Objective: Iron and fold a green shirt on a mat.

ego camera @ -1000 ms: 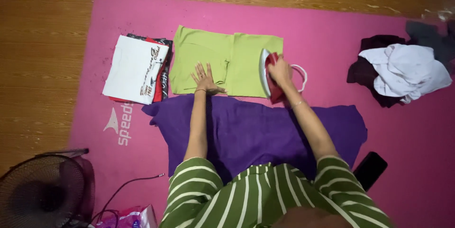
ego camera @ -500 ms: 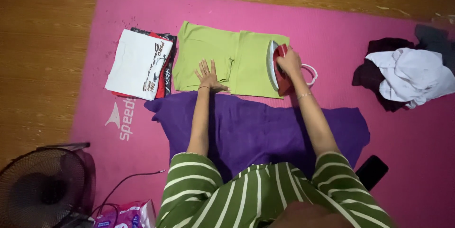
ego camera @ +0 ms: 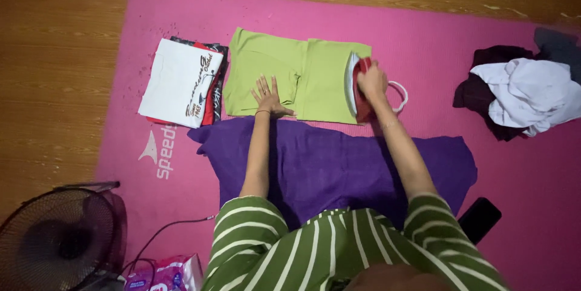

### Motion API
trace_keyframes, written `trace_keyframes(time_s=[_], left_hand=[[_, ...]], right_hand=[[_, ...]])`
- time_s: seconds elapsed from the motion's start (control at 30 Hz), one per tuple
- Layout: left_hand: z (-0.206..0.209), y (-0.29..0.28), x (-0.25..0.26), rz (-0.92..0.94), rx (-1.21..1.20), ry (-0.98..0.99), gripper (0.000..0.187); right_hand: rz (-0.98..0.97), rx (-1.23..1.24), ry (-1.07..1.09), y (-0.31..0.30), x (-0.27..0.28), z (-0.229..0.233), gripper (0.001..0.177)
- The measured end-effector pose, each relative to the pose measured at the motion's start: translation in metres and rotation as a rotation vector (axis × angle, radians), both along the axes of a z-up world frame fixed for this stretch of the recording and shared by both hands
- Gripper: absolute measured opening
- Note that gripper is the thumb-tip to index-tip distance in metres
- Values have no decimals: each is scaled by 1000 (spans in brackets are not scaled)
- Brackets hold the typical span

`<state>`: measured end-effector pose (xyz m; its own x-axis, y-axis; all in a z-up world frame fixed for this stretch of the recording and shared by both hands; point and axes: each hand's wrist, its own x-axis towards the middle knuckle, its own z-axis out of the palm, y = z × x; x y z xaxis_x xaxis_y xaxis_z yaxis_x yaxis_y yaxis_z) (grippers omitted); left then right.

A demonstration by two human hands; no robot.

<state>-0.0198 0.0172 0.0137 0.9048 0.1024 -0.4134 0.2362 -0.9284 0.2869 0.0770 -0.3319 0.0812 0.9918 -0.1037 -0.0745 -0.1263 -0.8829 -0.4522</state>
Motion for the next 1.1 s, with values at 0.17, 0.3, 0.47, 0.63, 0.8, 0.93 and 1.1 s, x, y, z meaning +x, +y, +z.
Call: trace_keyframes(time_s=[0.17, 0.3, 0.47, 0.63, 0.8, 0.93, 1.1], left_hand=[[2, -1, 4, 3, 14, 17, 179], [3, -1, 4, -7, 23, 44, 180], [-6, 0, 6, -2, 16, 33, 180], [-3, -1, 3, -2, -1, 48, 182], [2, -2, 0, 10, -3, 24, 180], [4, -2, 0, 9, 6, 22, 180], [5, -1, 3, -2, 21, 45, 179]], right_hand=[[-31, -13, -39, 14, 52, 3, 57], [-88, 67, 59, 20, 62, 8, 59], [-64, 45, 59, 14, 16, 9, 57], [-22, 30, 66, 5, -35, 3, 49], [-49, 12, 42, 5, -52, 7, 64], [-56, 5, 57, 10, -15, 6, 64], [-145, 45, 9, 14, 44, 2, 54]])
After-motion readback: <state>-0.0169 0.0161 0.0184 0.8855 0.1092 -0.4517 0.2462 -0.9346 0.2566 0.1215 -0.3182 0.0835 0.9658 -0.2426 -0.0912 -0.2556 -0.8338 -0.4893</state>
